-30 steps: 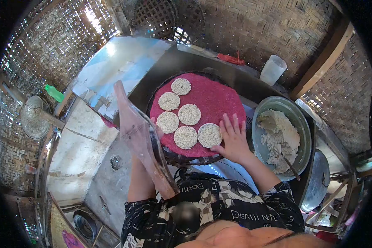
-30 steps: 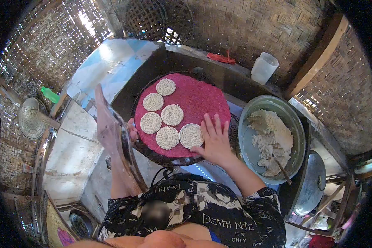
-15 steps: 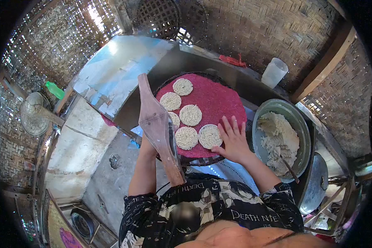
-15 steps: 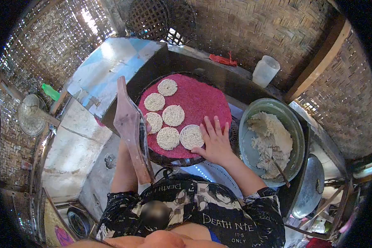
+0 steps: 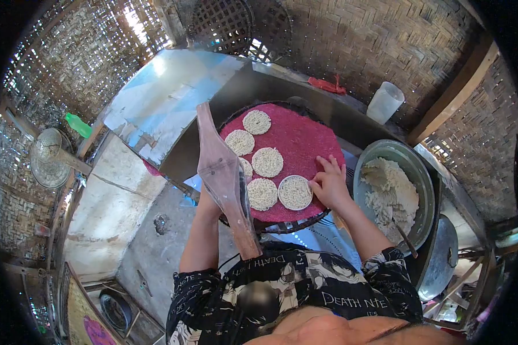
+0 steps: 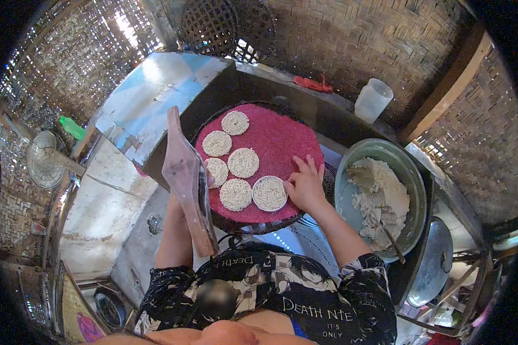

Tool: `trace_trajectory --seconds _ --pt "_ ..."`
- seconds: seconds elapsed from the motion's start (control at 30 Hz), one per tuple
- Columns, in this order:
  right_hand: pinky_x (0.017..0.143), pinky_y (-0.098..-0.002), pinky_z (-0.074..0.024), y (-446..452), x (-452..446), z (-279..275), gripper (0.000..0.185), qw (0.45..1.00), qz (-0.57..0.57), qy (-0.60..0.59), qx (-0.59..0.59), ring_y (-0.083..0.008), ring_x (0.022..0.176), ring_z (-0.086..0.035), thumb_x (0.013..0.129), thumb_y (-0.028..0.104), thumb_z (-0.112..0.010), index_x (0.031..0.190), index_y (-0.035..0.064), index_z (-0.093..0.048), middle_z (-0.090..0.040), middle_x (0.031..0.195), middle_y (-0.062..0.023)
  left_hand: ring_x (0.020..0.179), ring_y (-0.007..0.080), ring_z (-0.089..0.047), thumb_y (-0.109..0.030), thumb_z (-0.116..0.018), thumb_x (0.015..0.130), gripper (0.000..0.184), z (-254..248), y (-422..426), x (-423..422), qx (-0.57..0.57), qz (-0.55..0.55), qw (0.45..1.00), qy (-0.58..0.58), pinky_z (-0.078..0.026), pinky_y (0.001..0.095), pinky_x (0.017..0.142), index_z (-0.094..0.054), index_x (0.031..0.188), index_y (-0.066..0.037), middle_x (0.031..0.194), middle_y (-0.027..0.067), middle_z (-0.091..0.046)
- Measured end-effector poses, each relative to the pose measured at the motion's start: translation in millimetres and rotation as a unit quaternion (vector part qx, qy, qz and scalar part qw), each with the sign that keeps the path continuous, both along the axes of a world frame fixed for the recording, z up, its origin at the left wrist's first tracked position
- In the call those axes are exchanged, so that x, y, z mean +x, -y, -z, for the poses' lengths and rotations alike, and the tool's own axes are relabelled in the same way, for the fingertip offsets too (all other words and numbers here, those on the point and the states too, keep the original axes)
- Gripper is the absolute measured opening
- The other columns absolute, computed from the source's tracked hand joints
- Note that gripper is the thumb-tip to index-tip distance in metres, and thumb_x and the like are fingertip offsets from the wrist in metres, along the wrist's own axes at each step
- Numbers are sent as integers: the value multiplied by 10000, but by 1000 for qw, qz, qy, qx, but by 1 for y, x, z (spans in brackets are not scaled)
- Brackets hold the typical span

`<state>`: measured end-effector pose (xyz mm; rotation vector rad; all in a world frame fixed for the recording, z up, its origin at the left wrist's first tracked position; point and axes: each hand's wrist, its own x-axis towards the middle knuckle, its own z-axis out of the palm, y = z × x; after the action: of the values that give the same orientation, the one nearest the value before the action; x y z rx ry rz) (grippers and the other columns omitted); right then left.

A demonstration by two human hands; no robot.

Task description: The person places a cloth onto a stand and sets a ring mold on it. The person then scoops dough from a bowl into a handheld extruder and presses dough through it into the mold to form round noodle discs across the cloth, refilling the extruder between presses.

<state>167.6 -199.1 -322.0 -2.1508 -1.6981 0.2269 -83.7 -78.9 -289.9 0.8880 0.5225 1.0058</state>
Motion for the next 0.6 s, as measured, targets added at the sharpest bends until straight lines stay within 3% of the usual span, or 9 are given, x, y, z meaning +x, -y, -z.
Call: trace_trajectory --seconds 0.2,0.3,0.4,0.6 --pt "1022 -588 -100 -5 -1 -8 143 996 -50 51 47 -355 1292 -217 666 193 -620 670 56 -659 -399 1320 -104 612 138 -544 -76 -643 773 128 5 -2 -5 -9 -26 998 -48 -502 288 555 -558 861 -39 709 50 -534" --pt "1020 -589 -107 -5 -1 -26 136 996 -58 54 38 -351 1289 -226 653 190 -619 655 60 -661 -406 1317 -97 610 156 -547 -116 -637 787 126 13 -5 -7 180 -48 968 -170 -486 298 522 -562 849 -35 716 64 -539" --pt "1018 -588 -121 -7 -3 -22 137 996 -65 63 10 -350 1286 -232 652 197 -615 646 70 -664 -411 1315 -95 609 179 -554 -168 -627 802 155 18 -8 -6 5 -39 997 -60 -487 307 514 -570 850 -32 725 76 -547" --pt "1011 -590 -148 -12 8 -28 153 998 -41 53 14 -351 1281 -241 658 218 -611 662 77 -672 -418 1305 -99 627 197 -568 -181 -621 807 215 33 -16 -11 57 -28 994 -92 -503 313 529 -566 939 -21 746 85 -556"
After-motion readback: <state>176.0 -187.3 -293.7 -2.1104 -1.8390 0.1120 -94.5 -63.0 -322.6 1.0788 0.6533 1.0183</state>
